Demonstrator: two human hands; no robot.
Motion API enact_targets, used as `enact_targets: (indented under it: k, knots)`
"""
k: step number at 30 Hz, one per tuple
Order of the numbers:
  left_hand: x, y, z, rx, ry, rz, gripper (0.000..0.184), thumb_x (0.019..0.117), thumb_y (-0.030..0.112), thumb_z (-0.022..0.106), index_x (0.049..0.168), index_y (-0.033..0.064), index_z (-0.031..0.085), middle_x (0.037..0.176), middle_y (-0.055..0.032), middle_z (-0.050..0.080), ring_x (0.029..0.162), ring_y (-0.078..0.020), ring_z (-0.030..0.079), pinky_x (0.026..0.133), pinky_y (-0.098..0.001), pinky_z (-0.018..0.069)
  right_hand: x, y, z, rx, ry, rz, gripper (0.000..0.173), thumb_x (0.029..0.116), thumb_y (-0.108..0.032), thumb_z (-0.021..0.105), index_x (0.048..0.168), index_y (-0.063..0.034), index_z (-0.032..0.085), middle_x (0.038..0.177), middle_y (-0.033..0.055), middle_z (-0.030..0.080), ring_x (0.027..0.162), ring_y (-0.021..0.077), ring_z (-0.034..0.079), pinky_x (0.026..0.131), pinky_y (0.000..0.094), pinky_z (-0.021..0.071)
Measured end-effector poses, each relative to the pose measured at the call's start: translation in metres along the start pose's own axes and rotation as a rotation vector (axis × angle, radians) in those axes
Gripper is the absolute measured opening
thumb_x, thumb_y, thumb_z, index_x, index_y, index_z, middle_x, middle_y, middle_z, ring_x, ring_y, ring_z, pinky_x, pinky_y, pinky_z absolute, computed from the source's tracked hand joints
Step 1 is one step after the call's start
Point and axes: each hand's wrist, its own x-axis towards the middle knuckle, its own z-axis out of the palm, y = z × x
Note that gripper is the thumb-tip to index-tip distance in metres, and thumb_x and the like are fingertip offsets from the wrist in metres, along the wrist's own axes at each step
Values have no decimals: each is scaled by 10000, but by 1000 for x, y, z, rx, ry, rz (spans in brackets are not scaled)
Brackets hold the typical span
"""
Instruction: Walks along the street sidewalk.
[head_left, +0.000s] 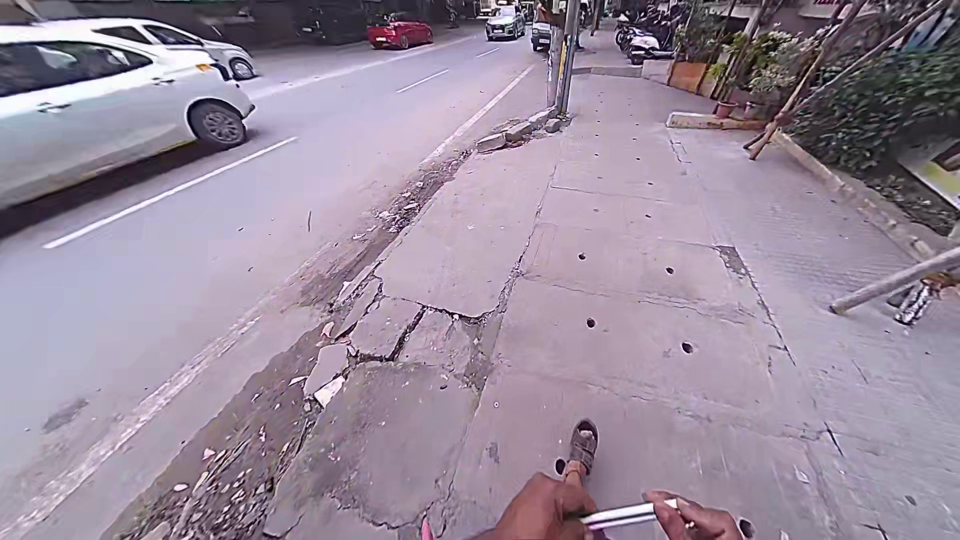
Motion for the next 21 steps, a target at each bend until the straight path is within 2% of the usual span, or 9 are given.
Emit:
enact_targets:
  k: [1, 3, 5, 8, 10, 12, 15, 19, 21]
  knots:
    - [40, -15, -12, -2, 21, -7, 206, 992, 175, 639, 1100, 42, 753, 912, -120, 754, 765, -210, 708, 754, -448, 576, 37, 26, 6, -6, 15, 6, 180, 883, -36, 775, 969, -155, 670, 956, -12, 799, 829, 98, 765, 727, 249, 638]
    - [113, -29, -38, -69, 103, -57, 181, 986, 179, 647, 1086, 72, 754, 910, -48, 753, 758, -121, 698, 742, -340, 595, 116, 63, 21, -21, 30, 27, 194, 861, -48, 784, 969, -112, 636, 922, 20, 792, 749, 93, 746, 634, 213, 610]
    - [190, -29, -72, -157, 230, -42, 145, 968, 129, 673, 1066, 58, 751, 910, -18, 758, 761, -84, 709, 725, -279, 616, 209, 83, 35, -18, -61, 6, 251, 884, -27, 758, 1039, -75, 567, 953, 38, 785, 785, 100, 749, 639, 218, 609]
    - [285, -14, -129, -221, 382, 71, 123, 951, 60, 689, 1050, -2, 728, 937, -62, 758, 793, -123, 725, 741, -297, 632, 338, 92, 57, -33, -227, -66, 388, 933, -71, 733, 1246, 13, 520, 1004, 49, 778, 805, 77, 727, 644, 207, 587]
    - [342, -9, -171, -253, 449, 129, 125, 944, 47, 701, 1050, -16, 723, 951, -84, 755, 796, -138, 724, 739, -307, 634, 415, 101, 76, -28, -306, -115, 435, 959, -107, 719, 1311, 32, 505, 1015, 48, 779, 816, 59, 725, 666, 190, 593]
    - [401, -17, -208, -283, 491, 183, 130, 941, 35, 703, 1057, -21, 720, 969, -89, 751, 818, -138, 724, 755, -307, 633, 481, 124, 95, -6, -346, -180, 428, 977, -126, 708, 1332, -4, 503, 1027, 52, 778, 832, 62, 728, 676, 174, 592]
    - [506, -48, -253, -329, 543, 258, 122, 953, 51, 698, 1064, 5, 720, 997, -58, 751, 863, -101, 717, 794, -284, 623, 572, 182, 120, 29, -358, -259, 421, 979, -112, 706, 1341, -56, 497, 1038, 64, 771, 854, 100, 738, 701, 187, 606]
    - [664, -99, -319, -413, 522, 341, 113, 977, 70, 674, 1073, 23, 712, 1026, -28, 749, 891, -64, 706, 805, -254, 608, 699, 276, 153, -30, -299, -324, 397, 970, -97, 715, 1311, -44, 520, 1029, 80, 772, 867, 116, 749, 745, 212, 625]
    - [751, -108, -367, -449, 484, 349, 108, 969, 54, 675, 1067, 20, 706, 1030, -29, 750, 889, -68, 708, 795, -257, 610, 781, 310, 168, -74, -266, -365, 367, 968, -77, 713, 1289, -33, 543, 1027, 98, 769, 877, 128, 751, 763, 225, 630]
